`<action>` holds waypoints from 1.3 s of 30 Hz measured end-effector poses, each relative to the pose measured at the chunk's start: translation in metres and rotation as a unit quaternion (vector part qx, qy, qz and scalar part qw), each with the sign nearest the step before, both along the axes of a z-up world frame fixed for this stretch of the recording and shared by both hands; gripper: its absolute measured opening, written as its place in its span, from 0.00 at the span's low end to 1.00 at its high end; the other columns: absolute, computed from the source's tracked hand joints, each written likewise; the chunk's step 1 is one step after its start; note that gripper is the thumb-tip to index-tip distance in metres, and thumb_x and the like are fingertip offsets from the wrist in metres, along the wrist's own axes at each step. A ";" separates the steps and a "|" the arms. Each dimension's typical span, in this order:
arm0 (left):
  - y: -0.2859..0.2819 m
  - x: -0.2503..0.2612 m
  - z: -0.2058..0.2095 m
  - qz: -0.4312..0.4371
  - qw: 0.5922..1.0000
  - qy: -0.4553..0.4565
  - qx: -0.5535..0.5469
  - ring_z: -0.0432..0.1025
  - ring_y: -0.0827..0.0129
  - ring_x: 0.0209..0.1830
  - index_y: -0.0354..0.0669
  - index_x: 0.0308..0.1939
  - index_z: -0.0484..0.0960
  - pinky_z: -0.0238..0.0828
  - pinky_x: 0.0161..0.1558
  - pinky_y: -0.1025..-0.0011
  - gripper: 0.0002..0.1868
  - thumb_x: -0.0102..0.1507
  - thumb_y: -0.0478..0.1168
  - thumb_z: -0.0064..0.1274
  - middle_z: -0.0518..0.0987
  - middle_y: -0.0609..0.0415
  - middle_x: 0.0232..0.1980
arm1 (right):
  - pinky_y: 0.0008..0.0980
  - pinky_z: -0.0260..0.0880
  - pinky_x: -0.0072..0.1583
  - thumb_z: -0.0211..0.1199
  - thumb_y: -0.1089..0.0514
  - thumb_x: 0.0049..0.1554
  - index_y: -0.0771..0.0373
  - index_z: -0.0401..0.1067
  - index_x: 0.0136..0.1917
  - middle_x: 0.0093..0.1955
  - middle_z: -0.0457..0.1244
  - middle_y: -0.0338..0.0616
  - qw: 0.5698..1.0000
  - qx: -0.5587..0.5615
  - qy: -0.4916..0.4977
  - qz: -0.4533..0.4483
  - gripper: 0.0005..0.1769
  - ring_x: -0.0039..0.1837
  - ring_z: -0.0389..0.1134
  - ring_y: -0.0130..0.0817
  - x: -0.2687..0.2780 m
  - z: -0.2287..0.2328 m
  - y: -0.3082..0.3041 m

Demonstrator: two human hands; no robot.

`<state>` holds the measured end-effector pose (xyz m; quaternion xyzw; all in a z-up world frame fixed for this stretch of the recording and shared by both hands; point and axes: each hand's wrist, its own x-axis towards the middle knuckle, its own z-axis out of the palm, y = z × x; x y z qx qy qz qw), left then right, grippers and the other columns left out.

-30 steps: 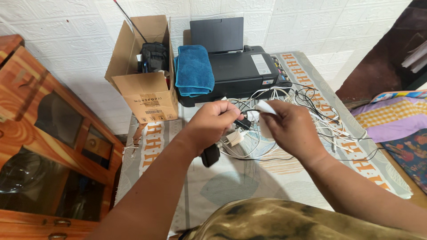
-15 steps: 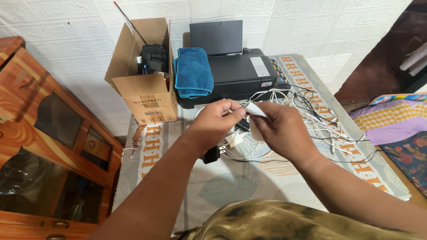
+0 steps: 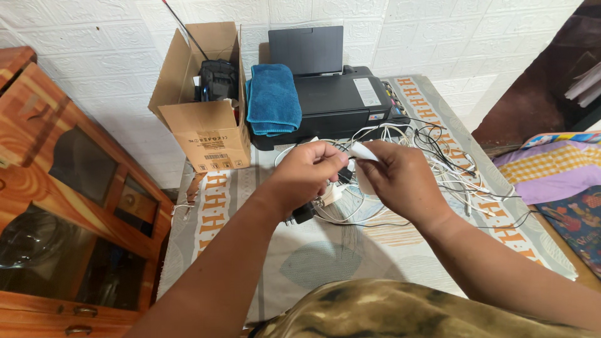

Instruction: The person wipes down several power adapters and charging cables with a white cloth.

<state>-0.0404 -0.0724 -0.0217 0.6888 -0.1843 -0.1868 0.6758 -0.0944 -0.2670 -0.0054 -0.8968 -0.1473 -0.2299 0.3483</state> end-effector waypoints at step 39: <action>0.046 -0.013 0.000 0.078 0.997 0.002 -0.006 0.67 0.78 0.30 0.41 0.38 0.82 0.65 0.34 0.76 0.08 0.63 0.42 0.56 0.75 0.61 0.30 | 0.34 0.70 0.42 0.63 0.61 0.57 0.60 0.77 0.57 0.40 0.71 0.50 0.997 -0.009 0.045 0.062 0.14 0.37 0.72 0.38 0.017 0.004 0.045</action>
